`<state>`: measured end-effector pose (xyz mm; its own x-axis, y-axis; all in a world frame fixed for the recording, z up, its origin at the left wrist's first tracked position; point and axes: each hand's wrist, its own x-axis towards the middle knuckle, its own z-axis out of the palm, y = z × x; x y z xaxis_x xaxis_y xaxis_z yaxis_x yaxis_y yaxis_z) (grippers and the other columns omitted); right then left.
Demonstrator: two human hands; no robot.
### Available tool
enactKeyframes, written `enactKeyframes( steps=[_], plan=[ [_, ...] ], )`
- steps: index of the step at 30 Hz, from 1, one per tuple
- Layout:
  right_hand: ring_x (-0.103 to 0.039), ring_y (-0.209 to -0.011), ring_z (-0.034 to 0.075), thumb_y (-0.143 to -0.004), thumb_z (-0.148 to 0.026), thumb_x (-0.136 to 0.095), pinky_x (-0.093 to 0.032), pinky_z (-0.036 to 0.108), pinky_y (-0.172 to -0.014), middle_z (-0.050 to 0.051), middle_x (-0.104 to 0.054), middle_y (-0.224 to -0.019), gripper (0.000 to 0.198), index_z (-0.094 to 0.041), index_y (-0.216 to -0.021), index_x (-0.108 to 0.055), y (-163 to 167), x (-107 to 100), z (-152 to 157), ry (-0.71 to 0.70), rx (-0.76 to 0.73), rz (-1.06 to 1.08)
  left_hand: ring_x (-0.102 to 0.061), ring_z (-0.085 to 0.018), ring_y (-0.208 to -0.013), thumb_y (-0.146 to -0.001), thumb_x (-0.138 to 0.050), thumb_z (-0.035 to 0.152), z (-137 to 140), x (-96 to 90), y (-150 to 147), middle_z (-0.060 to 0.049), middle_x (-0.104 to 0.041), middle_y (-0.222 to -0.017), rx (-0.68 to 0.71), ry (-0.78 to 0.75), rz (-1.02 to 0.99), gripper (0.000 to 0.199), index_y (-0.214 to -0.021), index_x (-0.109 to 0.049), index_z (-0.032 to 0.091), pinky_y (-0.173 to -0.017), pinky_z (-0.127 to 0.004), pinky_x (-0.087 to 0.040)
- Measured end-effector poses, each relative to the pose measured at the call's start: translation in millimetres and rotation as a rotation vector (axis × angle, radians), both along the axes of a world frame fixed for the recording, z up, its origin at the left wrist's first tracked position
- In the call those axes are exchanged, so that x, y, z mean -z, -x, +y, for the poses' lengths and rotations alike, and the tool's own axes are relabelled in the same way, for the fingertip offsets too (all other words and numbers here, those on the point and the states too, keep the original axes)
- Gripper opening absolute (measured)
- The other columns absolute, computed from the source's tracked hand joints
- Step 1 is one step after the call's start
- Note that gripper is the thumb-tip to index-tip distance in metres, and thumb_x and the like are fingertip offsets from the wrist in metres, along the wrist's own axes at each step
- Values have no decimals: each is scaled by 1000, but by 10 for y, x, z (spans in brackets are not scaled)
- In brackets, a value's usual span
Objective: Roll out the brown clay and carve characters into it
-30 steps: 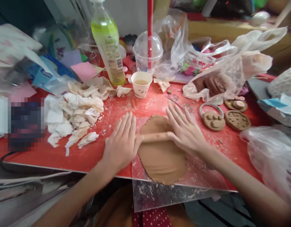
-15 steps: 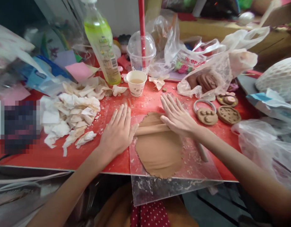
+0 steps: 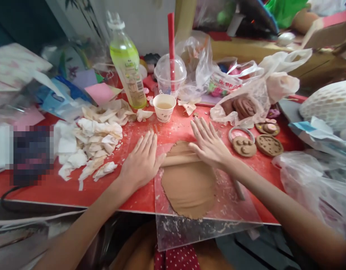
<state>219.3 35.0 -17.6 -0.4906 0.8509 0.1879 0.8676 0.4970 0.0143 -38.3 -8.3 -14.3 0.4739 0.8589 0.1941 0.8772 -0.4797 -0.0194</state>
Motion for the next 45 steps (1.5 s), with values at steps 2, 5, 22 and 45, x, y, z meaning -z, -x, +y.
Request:
enactKeyframes(
  steps=[2, 5, 22, 45],
  plan=[
    [-1, -149, 25, -96, -63, -13, -15, 52, -120, 11, -7, -161, 80, -11, -154, 1, -78, -5, -352, 43, -44, -19, -29, -32, -144, -98, -28, 43, -343, 7, 29, -25, -31, -152, 64, 3, 6, 67, -144, -31, -6, -118, -44, -26],
    [-1, -149, 26, -94, -66, -16, -10, 54, -120, 7, -8, -161, 82, -13, -154, 1, -210, -10, -918, 47, -101, -65, -22, -31, -146, -95, -39, 45, -874, 10, 54, -21, -28, -154, 150, 7, 5, 71, -147, -27, -1, -121, -41, -19],
    [-8, -149, 26, -95, -65, -16, -10, 54, -121, 15, -16, -159, 85, -7, -153, 5, -296, 4, -1179, 60, -132, -92, -23, -26, -147, -95, -38, 51, -1182, -32, 52, -16, -31, -154, 197, 63, -44, 74, -149, -23, 4, -118, -39, -26],
    [-7, -149, 25, -97, -57, -3, -8, 53, -120, 16, -12, -160, 73, -11, -153, 4, -33, -31, -186, 47, -39, -3, -30, -33, -143, -100, -19, 45, -203, 5, 36, -26, -33, -150, 61, -45, 21, 68, -142, -32, -7, -117, -48, -27]
  ],
)
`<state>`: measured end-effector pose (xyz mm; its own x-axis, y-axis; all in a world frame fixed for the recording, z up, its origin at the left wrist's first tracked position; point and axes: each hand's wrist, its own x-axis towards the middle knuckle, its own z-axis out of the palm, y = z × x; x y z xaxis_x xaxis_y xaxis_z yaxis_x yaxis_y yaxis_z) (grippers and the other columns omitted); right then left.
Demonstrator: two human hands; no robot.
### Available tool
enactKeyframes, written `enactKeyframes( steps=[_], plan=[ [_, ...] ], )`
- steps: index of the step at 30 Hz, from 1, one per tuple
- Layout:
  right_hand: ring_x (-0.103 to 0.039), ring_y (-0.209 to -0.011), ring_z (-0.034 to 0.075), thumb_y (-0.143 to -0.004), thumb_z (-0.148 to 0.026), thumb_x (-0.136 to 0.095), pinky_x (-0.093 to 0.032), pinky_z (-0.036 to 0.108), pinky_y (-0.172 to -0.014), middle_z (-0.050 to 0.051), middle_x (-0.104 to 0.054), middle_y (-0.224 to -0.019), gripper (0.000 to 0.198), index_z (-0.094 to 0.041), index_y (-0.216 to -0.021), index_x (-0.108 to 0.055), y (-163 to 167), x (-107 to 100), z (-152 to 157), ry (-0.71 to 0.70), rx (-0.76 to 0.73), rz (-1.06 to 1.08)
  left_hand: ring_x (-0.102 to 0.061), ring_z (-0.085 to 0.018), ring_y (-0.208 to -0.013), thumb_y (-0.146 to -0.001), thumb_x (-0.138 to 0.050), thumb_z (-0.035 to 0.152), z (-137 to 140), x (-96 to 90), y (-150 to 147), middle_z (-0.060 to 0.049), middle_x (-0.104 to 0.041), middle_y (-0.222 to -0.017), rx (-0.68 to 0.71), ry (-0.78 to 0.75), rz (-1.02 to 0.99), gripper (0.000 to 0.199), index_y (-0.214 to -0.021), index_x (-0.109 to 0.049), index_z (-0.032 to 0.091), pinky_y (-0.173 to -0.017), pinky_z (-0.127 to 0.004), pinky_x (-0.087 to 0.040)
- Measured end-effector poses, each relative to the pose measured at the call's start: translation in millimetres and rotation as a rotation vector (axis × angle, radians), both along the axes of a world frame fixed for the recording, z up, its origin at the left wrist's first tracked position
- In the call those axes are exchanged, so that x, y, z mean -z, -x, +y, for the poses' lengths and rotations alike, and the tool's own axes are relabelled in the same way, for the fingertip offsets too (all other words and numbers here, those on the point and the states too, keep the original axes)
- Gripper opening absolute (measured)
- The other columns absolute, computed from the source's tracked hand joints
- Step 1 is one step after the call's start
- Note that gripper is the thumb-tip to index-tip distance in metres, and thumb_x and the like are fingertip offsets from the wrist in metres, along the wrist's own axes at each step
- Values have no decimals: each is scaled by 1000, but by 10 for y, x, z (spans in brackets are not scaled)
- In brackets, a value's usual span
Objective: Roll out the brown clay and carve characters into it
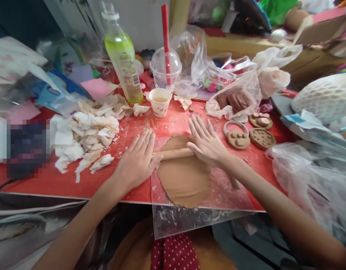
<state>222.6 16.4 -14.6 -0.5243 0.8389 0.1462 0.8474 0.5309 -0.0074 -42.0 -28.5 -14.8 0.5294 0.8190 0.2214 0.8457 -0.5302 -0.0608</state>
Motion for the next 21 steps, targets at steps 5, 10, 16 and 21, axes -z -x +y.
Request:
enactKeyframes(
  steps=[5, 10, 16, 21],
  plan=[
    [-36, -139, 25, -97, -58, -11, -38, 45, -108, 11, -36, -152, 67, -20, -153, -9, -376, -226, -503, 57, 216, 375, -41, -31, -137, -97, -47, 31, -422, 81, 57, -19, -43, -147, 116, -147, 29, 52, -141, -41, 4, -111, -43, -36],
    [-62, -67, 24, -93, -64, -16, -38, 33, -59, 8, -67, -76, 61, -20, -96, -59, -767, -365, -878, 106, 850, 251, -62, -27, -105, -90, -58, 15, -446, 15, 132, -15, -67, -116, 232, -306, 9, 36, -124, -56, 3, -94, -41, -46],
    [-49, -49, 19, -86, -66, -34, -19, 28, -51, 4, -56, -54, 53, -21, -61, -49, -736, -176, -871, 324, 768, 121, -64, -27, -94, -86, -61, 12, -279, -40, 275, -15, -69, -106, 11, -446, -103, 42, -127, -54, 7, -85, -39, -49],
    [-45, -48, 16, -83, -71, -31, -23, 28, -52, 2, -53, -52, 58, -21, -58, -47, -711, -180, -850, 388, 715, 125, -64, -26, -89, -89, -60, 19, -221, 94, 372, -13, -69, -105, -220, -424, -153, 46, -133, -49, 13, -81, -39, -49]
  ],
)
